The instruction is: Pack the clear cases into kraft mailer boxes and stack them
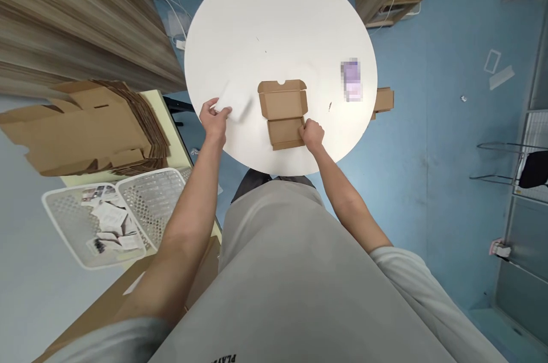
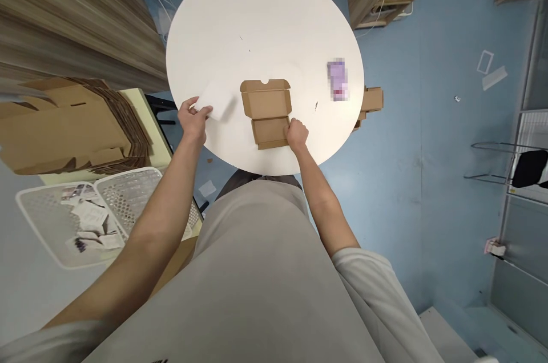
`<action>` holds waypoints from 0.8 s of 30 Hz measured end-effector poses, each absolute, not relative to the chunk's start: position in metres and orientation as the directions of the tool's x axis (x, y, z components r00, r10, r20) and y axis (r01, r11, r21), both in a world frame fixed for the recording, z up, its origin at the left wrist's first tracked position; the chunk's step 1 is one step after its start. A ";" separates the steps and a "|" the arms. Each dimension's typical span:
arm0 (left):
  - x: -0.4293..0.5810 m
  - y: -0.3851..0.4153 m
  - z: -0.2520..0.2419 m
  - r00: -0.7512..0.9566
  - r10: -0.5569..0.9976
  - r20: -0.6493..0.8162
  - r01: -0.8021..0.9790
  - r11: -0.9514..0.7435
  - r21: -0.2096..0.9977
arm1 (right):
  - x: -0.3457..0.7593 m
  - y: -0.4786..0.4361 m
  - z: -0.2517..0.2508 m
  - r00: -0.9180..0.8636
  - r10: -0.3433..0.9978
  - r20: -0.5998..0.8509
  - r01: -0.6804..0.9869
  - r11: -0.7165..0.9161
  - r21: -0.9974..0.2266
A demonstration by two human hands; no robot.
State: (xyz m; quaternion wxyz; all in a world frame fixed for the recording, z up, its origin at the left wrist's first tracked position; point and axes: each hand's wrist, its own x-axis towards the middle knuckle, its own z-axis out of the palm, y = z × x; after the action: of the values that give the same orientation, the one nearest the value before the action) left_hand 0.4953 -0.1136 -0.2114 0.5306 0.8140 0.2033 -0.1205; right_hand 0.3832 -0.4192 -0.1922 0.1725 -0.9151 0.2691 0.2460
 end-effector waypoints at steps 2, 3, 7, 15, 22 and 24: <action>0.472 -0.126 -0.199 0.892 0.080 -0.446 0.444 -0.344 0.827 | 0.382 -0.420 -0.195 0.744 -0.403 -0.532 -0.574 -0.794 -0.201; 0.460 -0.134 -0.195 0.887 0.011 -0.462 0.434 -0.362 0.825 | 0.381 -0.421 -0.196 0.749 -0.399 -0.528 -0.573 -0.791 -0.214; 0.425 -0.175 -0.192 0.831 -0.210 -0.515 0.363 -0.497 0.788 | 0.379 -0.425 -0.199 0.749 -0.386 -0.538 -0.576 -0.781 -0.242; 0.419 -0.237 -0.210 0.815 -0.118 -0.568 0.294 -0.760 0.580 | 0.381 -0.425 -0.199 0.741 -0.365 -0.564 -0.575 -0.778 -0.253; 0.418 -0.255 -0.210 0.844 -0.066 -0.533 0.259 -0.819 0.512 | 0.378 -0.423 -0.197 0.757 -0.327 -0.566 -0.536 -0.807 -0.250; 0.418 -0.259 -0.209 0.844 -0.027 -0.536 0.271 -0.841 0.469 | 0.379 -0.423 -0.196 0.757 -0.326 -0.567 -0.533 -0.810 -0.246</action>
State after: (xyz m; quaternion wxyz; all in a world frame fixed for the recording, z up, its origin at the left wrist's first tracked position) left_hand 0.4179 -0.2589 -0.2089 0.2742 0.9202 0.0661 -0.2716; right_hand 0.3788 -0.4229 -0.1964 0.2004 -0.9155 0.2346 0.2583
